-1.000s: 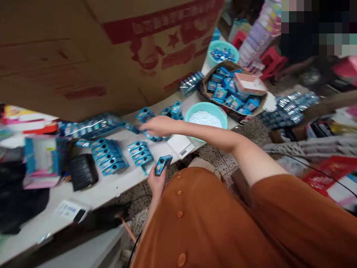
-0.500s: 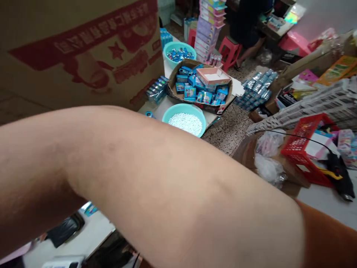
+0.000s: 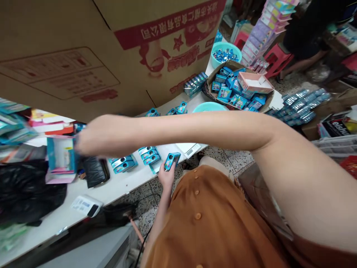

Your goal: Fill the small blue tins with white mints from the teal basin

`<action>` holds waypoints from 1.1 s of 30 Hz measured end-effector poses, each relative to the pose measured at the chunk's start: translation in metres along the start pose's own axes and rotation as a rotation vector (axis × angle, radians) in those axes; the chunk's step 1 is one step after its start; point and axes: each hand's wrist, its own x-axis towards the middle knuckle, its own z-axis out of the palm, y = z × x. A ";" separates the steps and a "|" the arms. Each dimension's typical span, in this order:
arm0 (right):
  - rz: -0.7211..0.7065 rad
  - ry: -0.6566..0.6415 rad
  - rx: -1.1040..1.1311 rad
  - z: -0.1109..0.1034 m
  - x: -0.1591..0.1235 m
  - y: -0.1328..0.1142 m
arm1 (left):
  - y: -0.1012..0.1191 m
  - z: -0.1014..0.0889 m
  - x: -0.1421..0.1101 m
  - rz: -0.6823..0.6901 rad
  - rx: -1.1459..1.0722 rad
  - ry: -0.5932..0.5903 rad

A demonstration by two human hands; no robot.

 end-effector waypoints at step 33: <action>1.072 0.129 0.577 0.330 -0.402 0.022 | 0.052 0.112 0.042 0.093 0.269 0.075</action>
